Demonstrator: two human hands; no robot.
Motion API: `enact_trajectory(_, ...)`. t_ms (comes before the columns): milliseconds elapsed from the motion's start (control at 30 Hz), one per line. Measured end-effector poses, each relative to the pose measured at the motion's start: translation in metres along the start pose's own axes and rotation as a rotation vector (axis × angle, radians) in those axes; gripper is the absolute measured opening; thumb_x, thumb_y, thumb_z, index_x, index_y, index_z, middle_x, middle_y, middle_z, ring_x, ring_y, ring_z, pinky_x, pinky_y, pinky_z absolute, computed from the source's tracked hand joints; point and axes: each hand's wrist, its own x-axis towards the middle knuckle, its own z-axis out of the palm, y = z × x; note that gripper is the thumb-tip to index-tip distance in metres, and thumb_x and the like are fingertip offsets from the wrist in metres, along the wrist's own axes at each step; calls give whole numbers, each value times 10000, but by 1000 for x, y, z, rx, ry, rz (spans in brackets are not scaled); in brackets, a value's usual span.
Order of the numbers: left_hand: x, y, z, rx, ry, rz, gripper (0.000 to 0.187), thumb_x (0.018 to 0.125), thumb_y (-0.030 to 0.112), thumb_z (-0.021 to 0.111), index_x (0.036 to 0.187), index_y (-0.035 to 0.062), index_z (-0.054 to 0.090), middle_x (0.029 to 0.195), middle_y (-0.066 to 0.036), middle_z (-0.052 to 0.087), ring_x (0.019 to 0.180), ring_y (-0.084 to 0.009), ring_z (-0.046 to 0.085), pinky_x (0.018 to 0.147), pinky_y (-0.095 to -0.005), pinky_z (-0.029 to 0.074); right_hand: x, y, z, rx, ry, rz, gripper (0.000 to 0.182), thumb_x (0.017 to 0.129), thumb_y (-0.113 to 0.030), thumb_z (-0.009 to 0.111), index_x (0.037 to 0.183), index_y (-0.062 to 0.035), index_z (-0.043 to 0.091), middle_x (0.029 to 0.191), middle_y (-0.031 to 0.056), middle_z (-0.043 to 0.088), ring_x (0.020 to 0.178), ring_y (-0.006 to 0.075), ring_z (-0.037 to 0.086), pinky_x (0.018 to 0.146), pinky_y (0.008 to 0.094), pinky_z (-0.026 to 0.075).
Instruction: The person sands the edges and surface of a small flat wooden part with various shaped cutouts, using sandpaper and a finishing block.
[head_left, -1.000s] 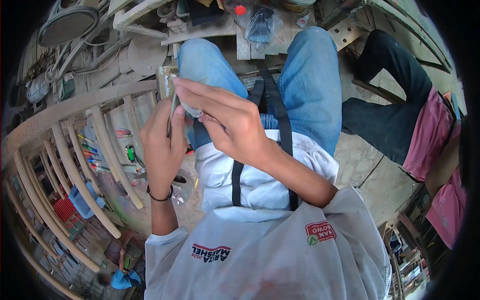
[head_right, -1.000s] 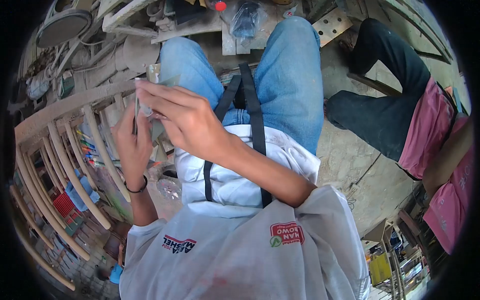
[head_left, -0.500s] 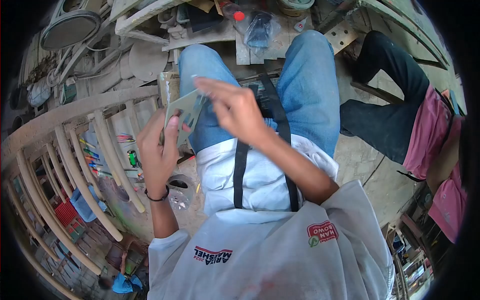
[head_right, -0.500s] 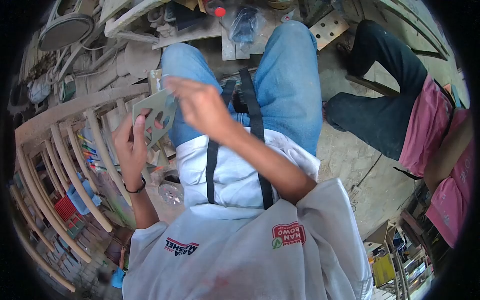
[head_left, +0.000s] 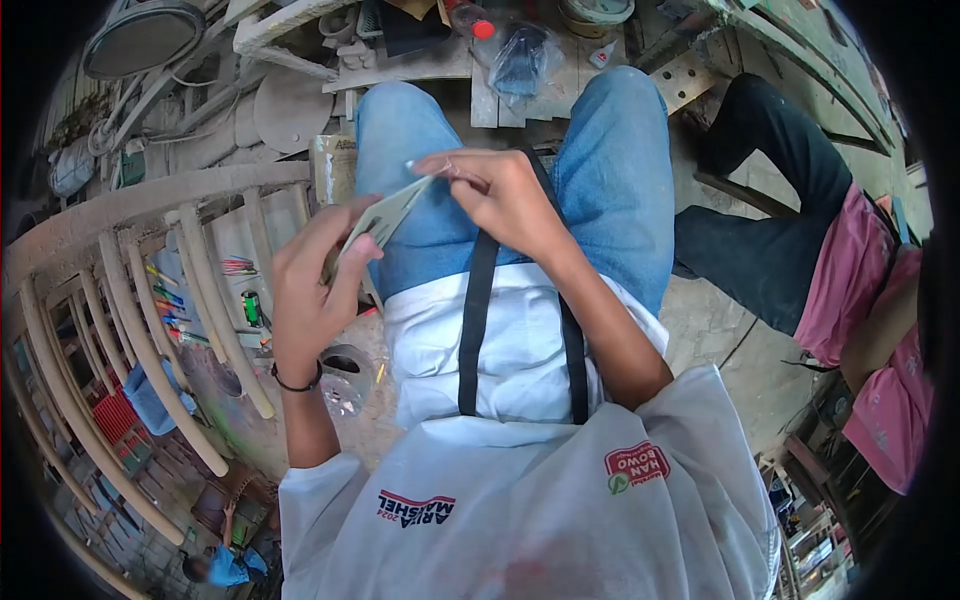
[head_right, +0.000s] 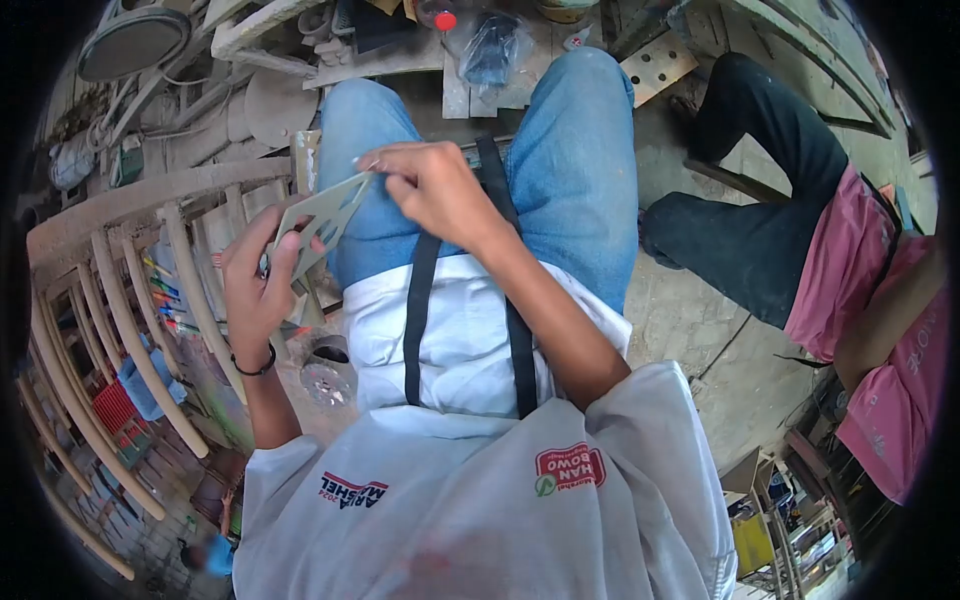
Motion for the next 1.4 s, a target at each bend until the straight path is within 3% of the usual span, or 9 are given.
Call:
enact_trajectory(333, 5, -12, 2, -144, 13, -74, 299, 909, 91, 639, 1138, -12, 476, 889, -122, 660, 761, -169, 661, 707, -300, 512, 0, -24, -8, -145, -64, 45, 350, 795, 95, 491, 1071, 25, 695, 1105, 154, 705, 934, 220, 709, 813, 309, 539)
enact_trajectory(400, 6, -9, 1, -80, -21, -39, 277, 913, 83, 632, 1118, -20, 477, 879, -118, 654, 774, -163, 664, 697, -295, 510, -2, -72, 2, 151, 12, -191, 315, 782, 83, 524, 1054, 46, 679, 1087, 196, 691, 987, 324, 687, 880, 345, 537)
enact_trajectory(433, 5, -8, 3, -76, -2, 10, 247, 917, 77, 625, 1096, -23, 486, 873, -118, 649, 762, -164, 671, 687, -290, 508, -2, -82, 3, 156, 17, -245, 358, 810, 93, 500, 1097, 6, 695, 1100, 164, 706, 816, 181, 700, 681, 281, 522)
enact_trajectory(800, 15, -11, -5, -57, -30, -42, 152, 959, 119, 572, 985, -30, 555, 802, -142, 690, 720, -183, 697, 643, -286, 493, -1, -41, 8, 151, 50, -57, 372, 821, 77, 492, 1117, -20, 696, 1066, 138, 719, 642, 123, 595, 641, 263, 513)
enact_trajectory(933, 16, -16, -13, -5, -38, -111, 265, 1001, 204, 522, 948, -36, 624, 780, -113, 713, 702, -151, 683, 622, -273, 485, -6, 37, -12, -350, 33, -3, 412, 817, 109, 472, 1154, -7, 678, 1053, 162, 709, 805, 128, 675, 717, 285, 534)
enact_trajectory(1033, 13, -23, -16, -161, 85, -193, 379, 1046, 261, 426, 1014, -47, 645, 823, -103, 724, 681, -139, 635, 613, -282, 483, -4, 9, -13, 103, 126, 157, 434, 804, 119, 496, 1194, 4, 646, 1097, 173, 702, 819, 233, 715, 742, 308, 544)
enact_trajectory(1200, 12, -36, -32, -440, 323, -179, 468, 1051, 357, 366, 988, -26, 627, 932, -244, 692, 782, -248, 668, 722, -311, 510, -6, 40, -23, 141, 141, 252, 556, 776, 129, 503, 1305, -22, 586, 951, 121, 680, 803, 150, 683, 685, 258, 502)
enact_trajectory(1267, 15, -49, -16, -1068, 385, -129, 439, 1043, 398, 359, 989, 36, 601, 956, -257, 687, 789, -287, 673, 772, -365, 528, -2, 38, -31, 120, 64, 378, 551, 835, 114, 463, 1373, 5, 516, 1215, 145, 636, 1025, 149, 616, 823, 250, 485)
enact_trajectory(1400, 15, -57, 41, -1576, 374, -333, 411, 1038, 393, 387, 954, 37, 574, 919, -262, 678, 746, -334, 672, 754, -393, 529, -4, 19, -34, 197, 56, 404, 526, 863, 19, 575, 1383, 4, 505, 1185, 126, 640, 1074, 150, 581, 868, 265, 465)
